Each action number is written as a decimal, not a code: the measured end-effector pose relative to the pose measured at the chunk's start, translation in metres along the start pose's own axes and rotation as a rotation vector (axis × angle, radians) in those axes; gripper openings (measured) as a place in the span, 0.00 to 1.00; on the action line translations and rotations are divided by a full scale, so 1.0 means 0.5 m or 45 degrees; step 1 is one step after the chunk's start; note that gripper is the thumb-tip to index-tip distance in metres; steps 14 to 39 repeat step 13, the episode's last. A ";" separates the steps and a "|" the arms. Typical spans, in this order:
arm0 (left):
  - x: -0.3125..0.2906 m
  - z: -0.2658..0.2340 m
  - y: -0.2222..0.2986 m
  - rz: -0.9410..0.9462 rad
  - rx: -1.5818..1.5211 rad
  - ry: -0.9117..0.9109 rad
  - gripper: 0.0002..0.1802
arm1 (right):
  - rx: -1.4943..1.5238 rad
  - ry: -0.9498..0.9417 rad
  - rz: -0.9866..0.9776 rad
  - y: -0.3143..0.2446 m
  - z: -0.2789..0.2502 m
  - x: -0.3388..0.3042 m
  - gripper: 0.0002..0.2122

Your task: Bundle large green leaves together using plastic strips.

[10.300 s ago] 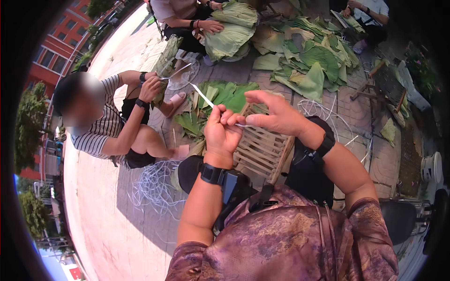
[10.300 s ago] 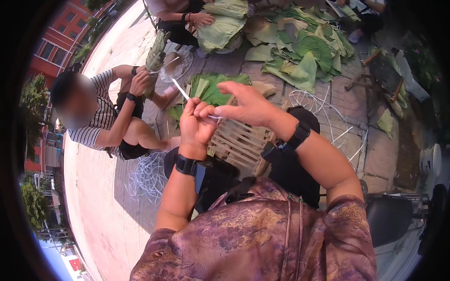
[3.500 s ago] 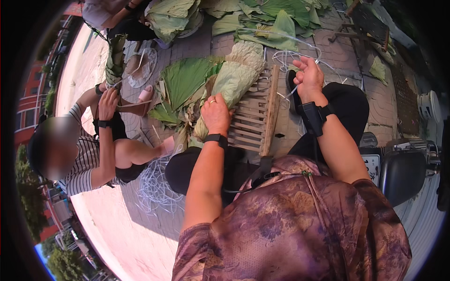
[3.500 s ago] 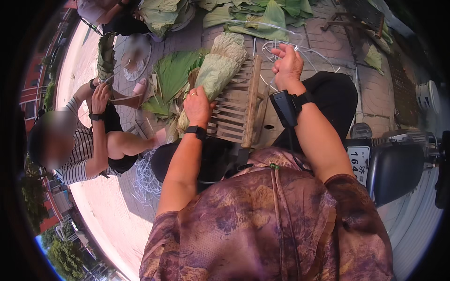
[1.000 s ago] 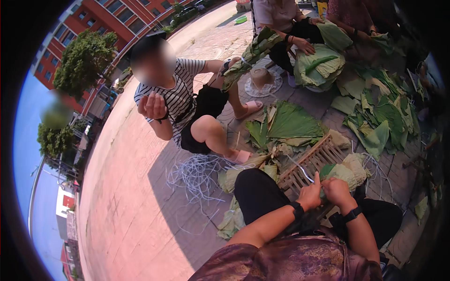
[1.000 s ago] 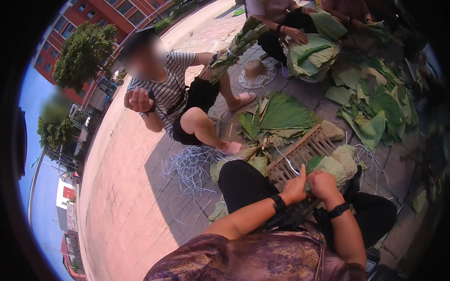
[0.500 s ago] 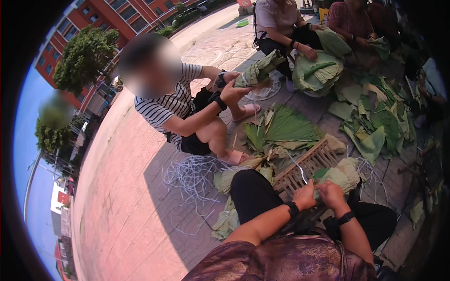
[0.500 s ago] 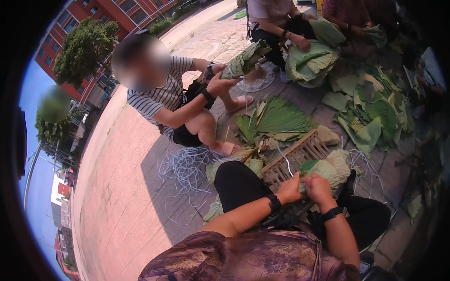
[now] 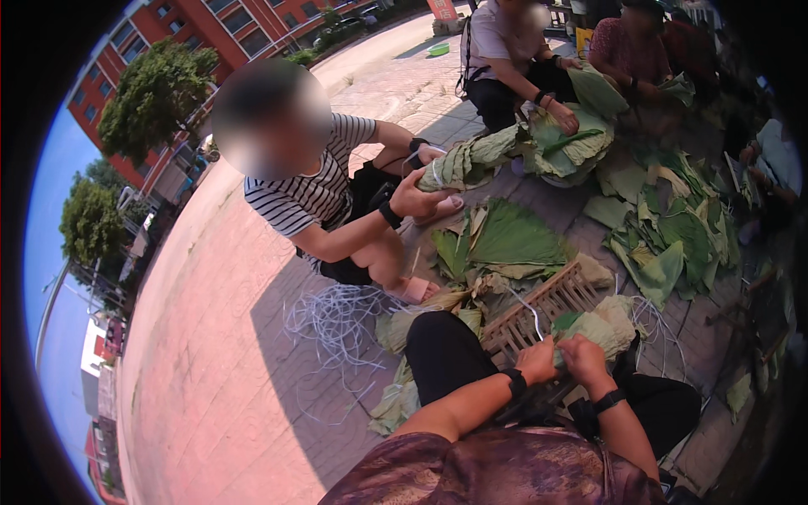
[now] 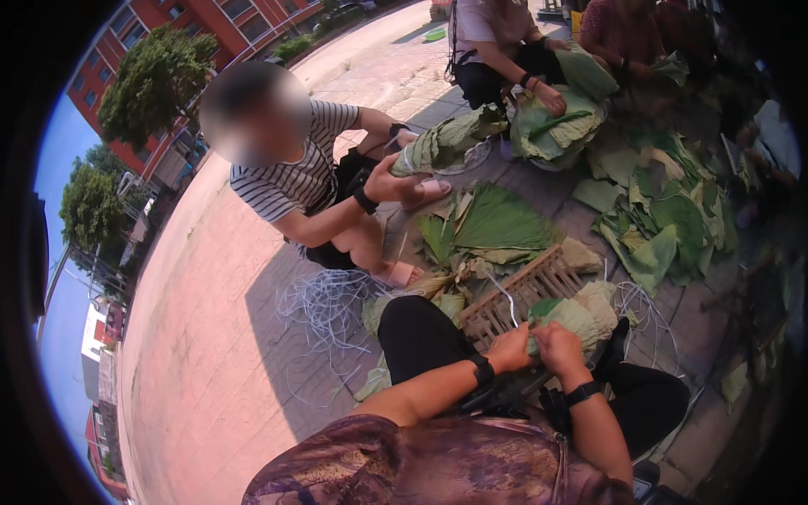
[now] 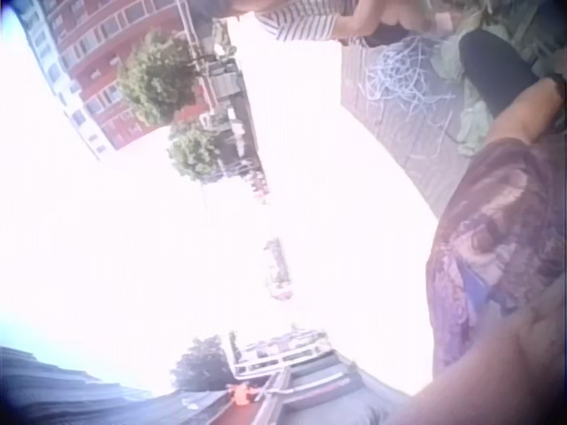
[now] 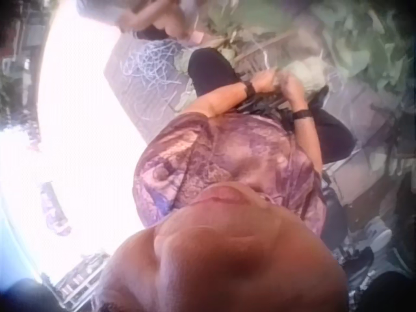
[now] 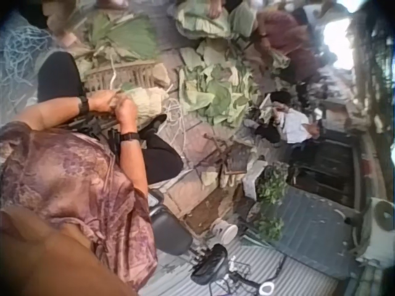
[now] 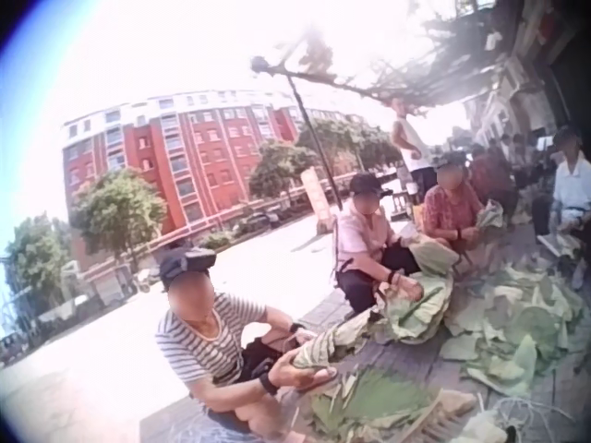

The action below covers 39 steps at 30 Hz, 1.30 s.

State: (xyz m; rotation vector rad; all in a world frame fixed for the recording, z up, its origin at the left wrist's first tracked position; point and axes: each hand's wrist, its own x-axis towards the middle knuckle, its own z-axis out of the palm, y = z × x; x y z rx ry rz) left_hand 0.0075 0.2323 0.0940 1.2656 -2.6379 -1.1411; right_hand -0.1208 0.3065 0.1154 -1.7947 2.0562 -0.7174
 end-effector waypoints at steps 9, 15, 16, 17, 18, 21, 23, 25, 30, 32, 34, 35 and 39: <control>0.000 0.008 -0.011 0.009 0.009 0.007 0.32 | 0.030 0.041 -0.004 0.002 0.009 -0.004 0.06; -0.001 0.006 -0.007 0.002 0.019 -0.001 0.33 | 0.099 0.083 -0.002 0.011 0.014 -0.008 0.06; -0.001 0.006 -0.007 0.002 0.019 -0.001 0.33 | 0.099 0.083 -0.002 0.011 0.014 -0.008 0.06; -0.001 0.006 -0.007 0.002 0.019 -0.001 0.33 | 0.099 0.083 -0.002 0.011 0.014 -0.008 0.06; -0.001 0.006 -0.007 0.002 0.019 -0.001 0.33 | 0.099 0.083 -0.002 0.011 0.014 -0.008 0.06; -0.001 0.006 -0.007 0.002 0.019 -0.001 0.33 | 0.099 0.083 -0.002 0.011 0.014 -0.008 0.06; -0.001 0.006 -0.007 0.002 0.019 -0.001 0.33 | 0.099 0.083 -0.002 0.011 0.014 -0.008 0.06; -0.001 0.006 -0.007 0.002 0.019 -0.001 0.33 | 0.099 0.083 -0.002 0.011 0.014 -0.008 0.06; -0.001 0.006 -0.007 0.002 0.019 -0.001 0.33 | 0.099 0.083 -0.002 0.011 0.014 -0.008 0.06; -0.001 0.006 -0.007 0.002 0.019 -0.001 0.33 | 0.099 0.083 -0.002 0.011 0.014 -0.008 0.06; -0.001 0.006 -0.007 0.002 0.019 -0.001 0.33 | 0.099 0.083 -0.002 0.011 0.014 -0.008 0.06; -0.001 0.006 -0.007 0.002 0.019 -0.001 0.33 | 0.099 0.083 -0.002 0.011 0.014 -0.008 0.06; -0.001 0.006 -0.007 0.002 0.019 -0.001 0.33 | 0.099 0.083 -0.002 0.011 0.014 -0.008 0.06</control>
